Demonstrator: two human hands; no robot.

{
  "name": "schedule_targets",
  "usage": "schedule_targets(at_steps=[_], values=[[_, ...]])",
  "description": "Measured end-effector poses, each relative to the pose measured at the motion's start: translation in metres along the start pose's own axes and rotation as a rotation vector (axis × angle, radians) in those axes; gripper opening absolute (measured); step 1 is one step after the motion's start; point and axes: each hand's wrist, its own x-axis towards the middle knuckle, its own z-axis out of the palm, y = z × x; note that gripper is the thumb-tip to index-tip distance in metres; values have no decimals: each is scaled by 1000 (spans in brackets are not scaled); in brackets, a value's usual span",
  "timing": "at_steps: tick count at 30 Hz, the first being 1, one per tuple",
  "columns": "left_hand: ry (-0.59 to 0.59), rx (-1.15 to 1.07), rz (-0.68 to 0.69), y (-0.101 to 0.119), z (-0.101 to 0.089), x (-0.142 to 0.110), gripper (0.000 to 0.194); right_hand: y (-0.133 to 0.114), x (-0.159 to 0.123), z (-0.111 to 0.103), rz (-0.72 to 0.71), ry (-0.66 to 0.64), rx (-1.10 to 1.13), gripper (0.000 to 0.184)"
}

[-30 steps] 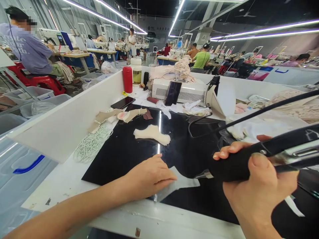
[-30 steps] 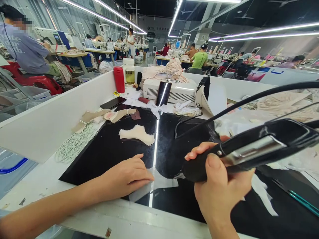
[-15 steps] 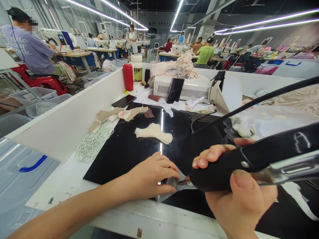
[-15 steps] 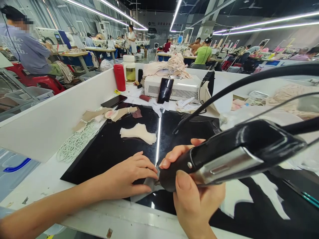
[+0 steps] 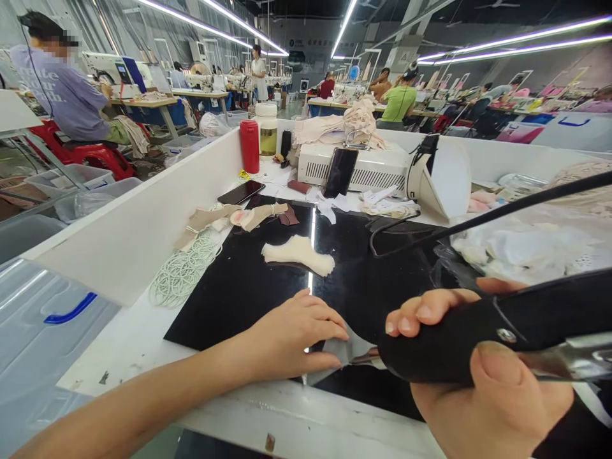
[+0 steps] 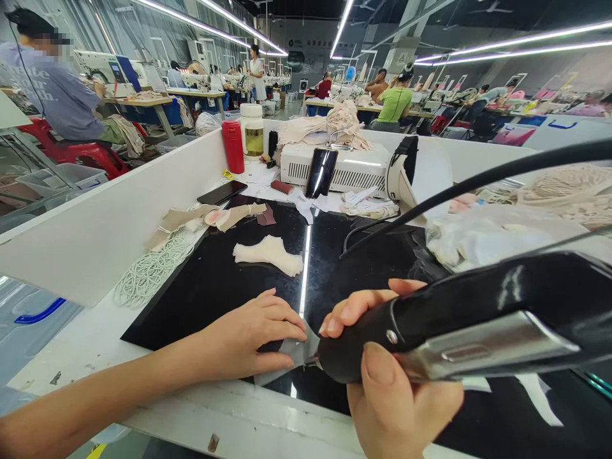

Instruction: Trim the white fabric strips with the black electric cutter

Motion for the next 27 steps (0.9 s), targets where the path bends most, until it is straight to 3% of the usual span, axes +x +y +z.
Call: schedule_targets(at_steps=[6,11,19,27], values=[[33,10,14,2,-5,2,28,7,13,-3,-55,57,-51,50],[-45,14,32,5,-7,1,26,8,26,-7,-63,92,-93,43],[-76,-30,28,3,-5,-1,35,2,4,-2,14,26,7,56],[-96,-21,14,6,-9,1,38,3,1,-1,-9,-21,-19,49]])
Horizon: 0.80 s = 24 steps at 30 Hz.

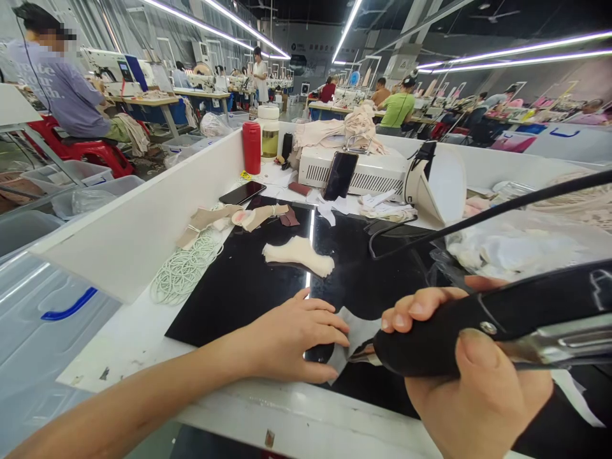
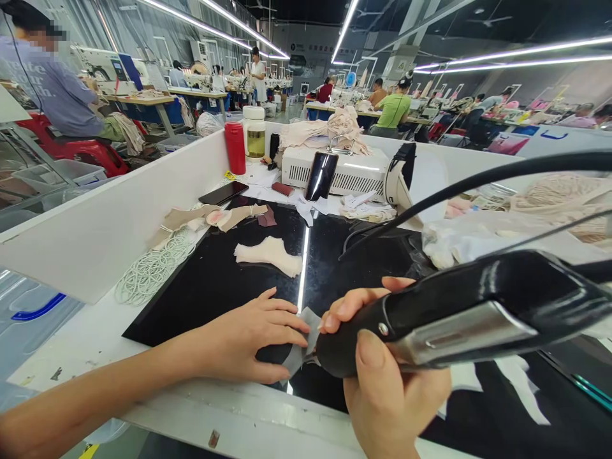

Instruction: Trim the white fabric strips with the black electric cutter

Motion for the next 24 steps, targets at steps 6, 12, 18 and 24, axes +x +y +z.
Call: schedule_targets(at_steps=[6,12,18,24], values=[[4,-6,8,0,0,1,39,-5,-5,2,45,-8,57,56],[-25,-11,0,0,-1,1,44,-5,-13,8,41,-14,54,53],[18,1,57,1,-4,-4,28,-12,7,2,43,75,9,59],[81,33,128,-2,5,-4,33,-12,30,-11,29,272,-77,50]])
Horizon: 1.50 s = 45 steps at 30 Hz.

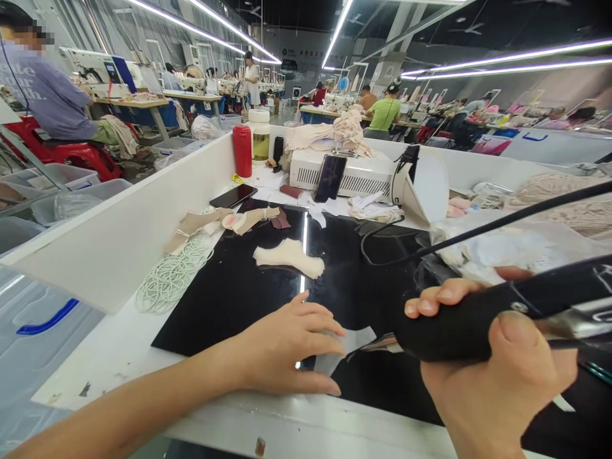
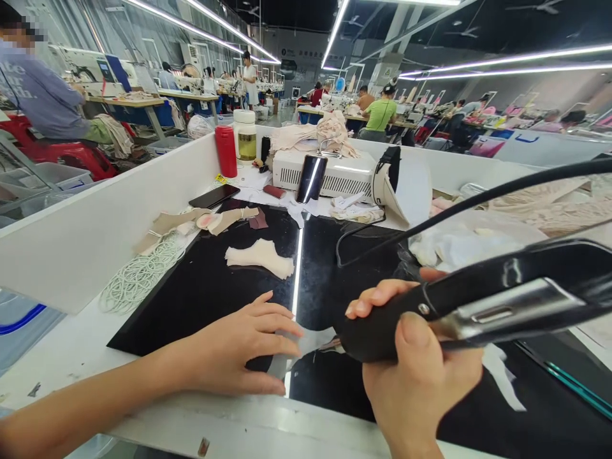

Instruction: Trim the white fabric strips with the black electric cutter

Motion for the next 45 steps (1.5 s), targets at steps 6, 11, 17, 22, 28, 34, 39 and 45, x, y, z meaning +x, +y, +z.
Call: schedule_targets(at_steps=[6,11,17,22,28,34,39,45], values=[[-85,110,16,-4,7,0,51,12,-4,-5,-81,-83,22,50],[-105,138,-4,-3,5,-1,50,16,-7,-6,-134,-150,44,51],[-116,103,-36,-2,2,-1,49,15,-5,-6,-142,-182,23,44],[-123,77,-50,0,1,-1,48,16,7,-14,-193,-84,-23,42],[-155,74,-84,1,-1,-1,49,19,9,-15,-202,-89,-19,41],[-21,82,-124,-1,0,-1,36,22,8,-13,-207,-88,-17,39],[176,175,-281,-9,4,2,29,25,9,-21,-198,-124,-51,44],[193,77,-315,-11,8,3,12,16,15,-42,-313,-70,-544,41]])
